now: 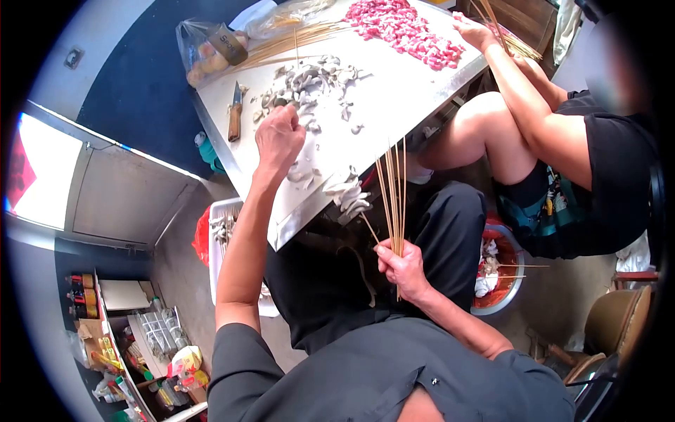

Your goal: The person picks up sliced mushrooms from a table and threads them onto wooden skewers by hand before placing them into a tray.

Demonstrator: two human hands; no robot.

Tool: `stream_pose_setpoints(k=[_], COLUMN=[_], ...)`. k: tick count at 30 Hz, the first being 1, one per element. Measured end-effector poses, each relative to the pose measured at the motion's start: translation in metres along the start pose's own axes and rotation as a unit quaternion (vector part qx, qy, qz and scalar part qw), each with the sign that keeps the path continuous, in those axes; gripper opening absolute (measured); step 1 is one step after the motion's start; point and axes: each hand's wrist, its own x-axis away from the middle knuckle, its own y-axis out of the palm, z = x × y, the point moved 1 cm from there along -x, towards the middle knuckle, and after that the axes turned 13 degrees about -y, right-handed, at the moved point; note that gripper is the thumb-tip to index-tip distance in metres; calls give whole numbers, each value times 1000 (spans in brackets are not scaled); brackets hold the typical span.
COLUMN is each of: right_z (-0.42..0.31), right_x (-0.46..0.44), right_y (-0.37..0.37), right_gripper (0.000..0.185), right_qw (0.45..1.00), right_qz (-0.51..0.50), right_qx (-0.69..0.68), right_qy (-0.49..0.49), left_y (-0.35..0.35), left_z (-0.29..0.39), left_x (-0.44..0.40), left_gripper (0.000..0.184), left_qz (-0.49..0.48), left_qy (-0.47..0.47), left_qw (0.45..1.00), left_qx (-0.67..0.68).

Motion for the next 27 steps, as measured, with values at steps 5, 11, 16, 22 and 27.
stream_pose_setpoints(k=[5,11,16,22,27], right_z=[-1,-1,-3,-4,-3], right_x=[3,7,9,11,12], right_y=[1,6,3,6,7], right_gripper=[9,8,9,9,9], right_qw=[1000,1000,1000,1000,1000], right_qz=[-4,-13,-16,-17,-21], right_qx=[-19,-20,-9,-7,-7], right_qy=[-5,-14,-19,-13,-16], left_y=[4,-3,-7,-18,-29], left_z=[-15,-7,-11,-11,-15], left_x=[32,22,18,34,53], left_gripper=[5,21,37,28,14], left_qz=[-50,-192,-291,-220,-247], left_qy=[25,-107,-136,-109,-210], left_qw=[998,964,937,963,862], left_qx=[14,149,138,114,390])
